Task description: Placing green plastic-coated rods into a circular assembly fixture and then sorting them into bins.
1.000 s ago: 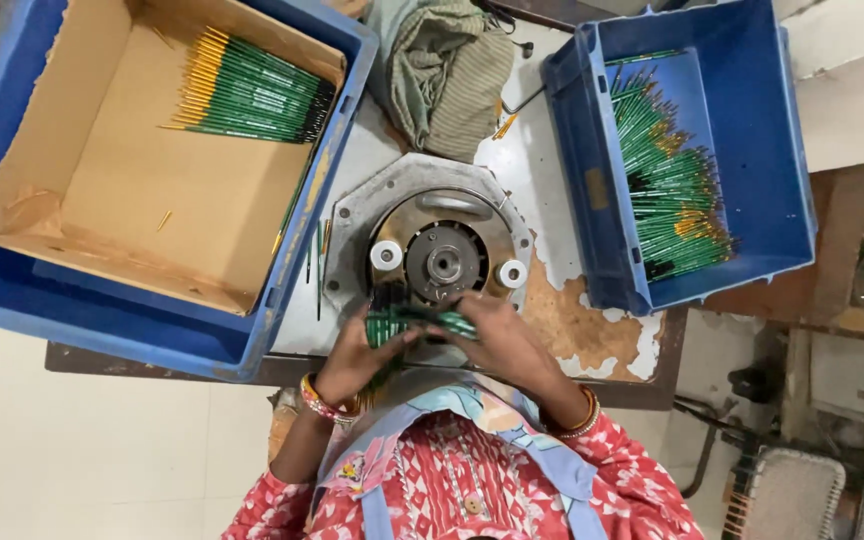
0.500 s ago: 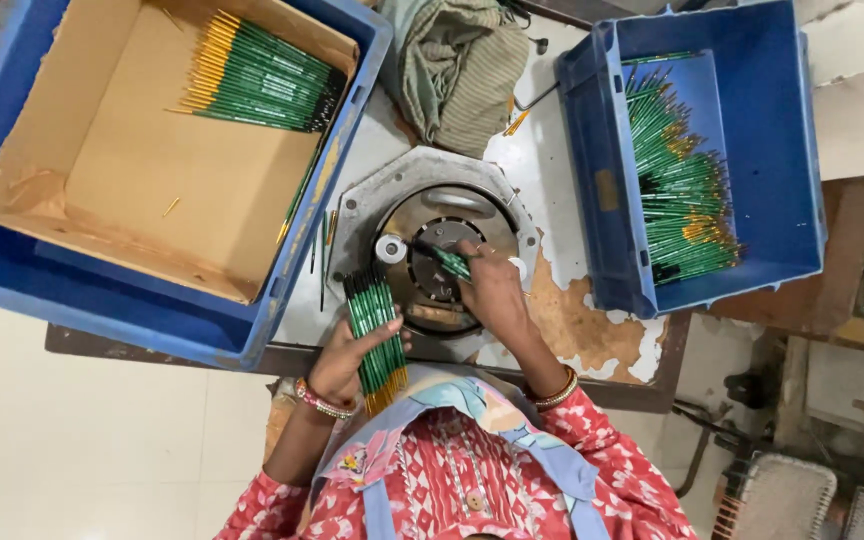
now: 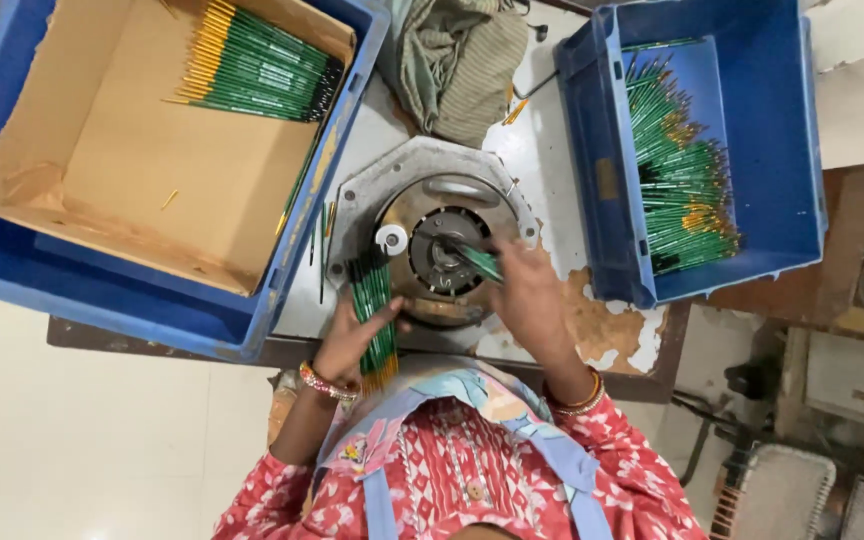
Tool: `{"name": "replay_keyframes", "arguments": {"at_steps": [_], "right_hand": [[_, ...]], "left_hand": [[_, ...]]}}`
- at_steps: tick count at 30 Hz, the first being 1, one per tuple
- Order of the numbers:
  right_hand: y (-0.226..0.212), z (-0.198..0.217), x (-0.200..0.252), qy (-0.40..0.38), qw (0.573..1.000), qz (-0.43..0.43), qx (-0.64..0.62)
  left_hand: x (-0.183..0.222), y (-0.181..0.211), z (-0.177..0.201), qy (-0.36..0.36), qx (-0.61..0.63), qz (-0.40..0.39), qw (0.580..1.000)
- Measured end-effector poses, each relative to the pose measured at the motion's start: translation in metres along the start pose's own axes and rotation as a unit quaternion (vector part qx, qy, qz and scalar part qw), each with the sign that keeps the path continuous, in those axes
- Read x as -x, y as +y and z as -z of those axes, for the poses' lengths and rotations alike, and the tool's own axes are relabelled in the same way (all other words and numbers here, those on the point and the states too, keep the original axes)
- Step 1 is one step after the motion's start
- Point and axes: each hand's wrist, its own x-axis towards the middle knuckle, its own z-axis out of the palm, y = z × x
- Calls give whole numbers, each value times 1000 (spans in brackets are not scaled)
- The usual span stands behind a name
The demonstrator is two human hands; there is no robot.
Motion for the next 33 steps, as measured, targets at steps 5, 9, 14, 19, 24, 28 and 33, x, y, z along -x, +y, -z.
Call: {"name": "replay_keyframes", "arguments": {"at_steps": [5, 9, 14, 19, 24, 28, 33], "right_hand": [[22, -54, -5, -102, 993, -58, 8], [28, -73, 5, -123, 989, -79, 0], [4, -29, 8, -104, 969, -117, -190], [9, -25, 11, -267, 809, -256, -457], [12, -28, 9, -239, 793, -263, -495], [4, -31, 13, -202, 788, -269, -516], [-10, -53, 25, -66, 637, -346, -686]], "left_hand": [[15, 21, -19, -19, 140, 52, 989], [24, 8, -13, -36, 125, 51, 990], [25, 11, -22, -34, 106, -20, 994], [27, 40, -41, -74, 22, -9, 997], [28, 40, -47, -102, 88, 4, 991], [31, 36, -44, -95, 68, -20, 993], [31, 26, -44, -53, 56, -34, 996]]}}
